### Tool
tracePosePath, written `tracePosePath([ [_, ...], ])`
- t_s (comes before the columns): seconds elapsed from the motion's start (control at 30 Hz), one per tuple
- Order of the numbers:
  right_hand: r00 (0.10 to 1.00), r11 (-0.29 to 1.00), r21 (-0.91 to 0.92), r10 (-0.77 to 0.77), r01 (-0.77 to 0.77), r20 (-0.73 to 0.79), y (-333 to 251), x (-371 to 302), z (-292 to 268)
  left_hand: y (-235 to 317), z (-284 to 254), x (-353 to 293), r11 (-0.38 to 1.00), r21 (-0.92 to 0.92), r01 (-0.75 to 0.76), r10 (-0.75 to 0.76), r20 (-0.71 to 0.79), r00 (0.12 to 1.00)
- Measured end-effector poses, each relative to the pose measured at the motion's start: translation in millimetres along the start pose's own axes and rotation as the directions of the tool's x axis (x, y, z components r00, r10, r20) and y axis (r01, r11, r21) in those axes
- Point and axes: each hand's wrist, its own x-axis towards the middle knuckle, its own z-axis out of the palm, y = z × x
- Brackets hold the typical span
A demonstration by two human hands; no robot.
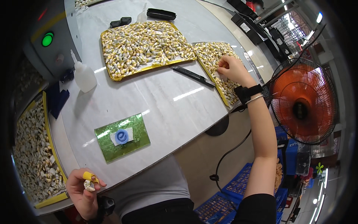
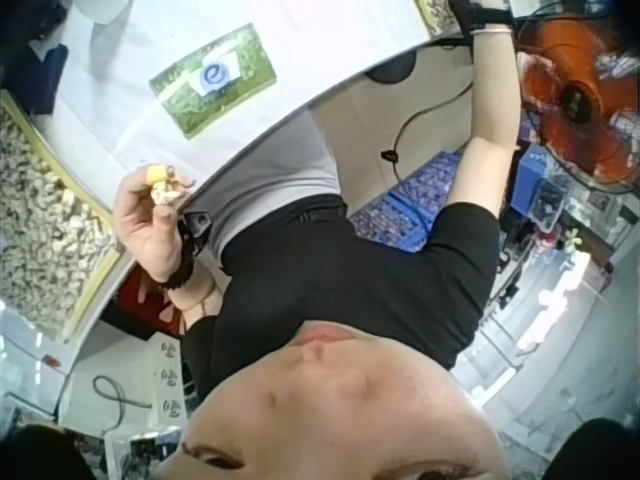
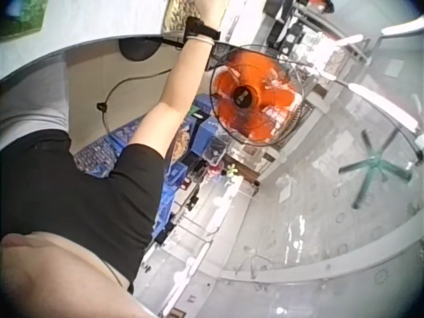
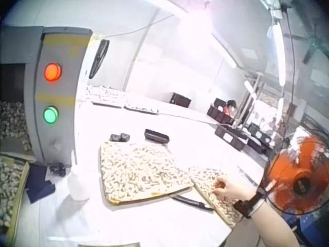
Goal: The person repeatedly picks up small, white, spiral-shaped objects from a tray and uses a yellow tool to apply a substance to them. The person then places the treated objects onto a green rectangular mat. This process is repeated continuously throughout the video.
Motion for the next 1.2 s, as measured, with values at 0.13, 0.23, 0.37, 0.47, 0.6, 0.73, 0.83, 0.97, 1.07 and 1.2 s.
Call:
tracePosePath([
  [0.13,0.998,0.994,-0.097,-0.052,0.051,-0.017,-4.4,-5.0,0.0,1.4,-1.1,1.5,1.000,0.013,0.009,-0.009,0.012,1.000],
  [0.23,0.996,0.996,-0.076,-0.059,0.054,-0.063,-16.0,-11.2,-5.8,0.2,-3.5,0.4,0.999,-0.032,0.024,-0.024,0.007,1.000],
  [0.37,0.985,0.958,0.252,-0.107,0.139,-0.137,-57.8,-26.3,-14.4,-6.4,-5.1,-2.9,0.977,-0.215,-0.005,0.005,-0.003,1.000],
  [0.47,0.964,0.840,0.476,-0.199,0.262,-0.179,-110.9,-51.5,-5.0,-5.0,-3.5,-0.4,0.966,-0.260,-0.002,0.007,0.019,1.000],
  [0.6,0.881,0.820,0.335,-0.466,0.464,-0.080,-193.5,-86.8,14.7,-6.9,-7.4,-1.8,0.957,-0.287,-0.032,0.031,-0.007,0.999],
  [0.73,0.728,0.683,0.343,-0.685,0.645,-0.006,-225.2,-94.8,34.2,-6.4,-6.0,-3.0,0.946,-0.322,-0.027,0.020,-0.027,0.999],
  [0.83,0.631,0.611,0.212,-0.774,0.763,-0.042,-233.6,-88.2,45.3,-6.2,-5.7,-1.3,0.942,-0.334,-0.043,0.042,-0.009,0.999],
  [0.97,0.588,0.583,0.132,-0.809,0.802,-0.003,-239.1,-81.8,54.5,-0.8,-2.6,2.4,0.987,-0.154,-0.047,0.045,-0.016,0.999],
  [1.07,0.570,0.572,0.093,-0.820,0.815,0.050,-243.3,-84.0,55.0,-2.3,-4.0,1.5,0.982,-0.182,-0.048,0.046,-0.016,0.999],
  [1.2,0.539,0.543,0.078,-0.839,0.836,0.068,-249.6,-85.1,58.6,-6.5,-6.6,-0.1,0.917,-0.390,-0.087,0.078,-0.037,0.996],
])
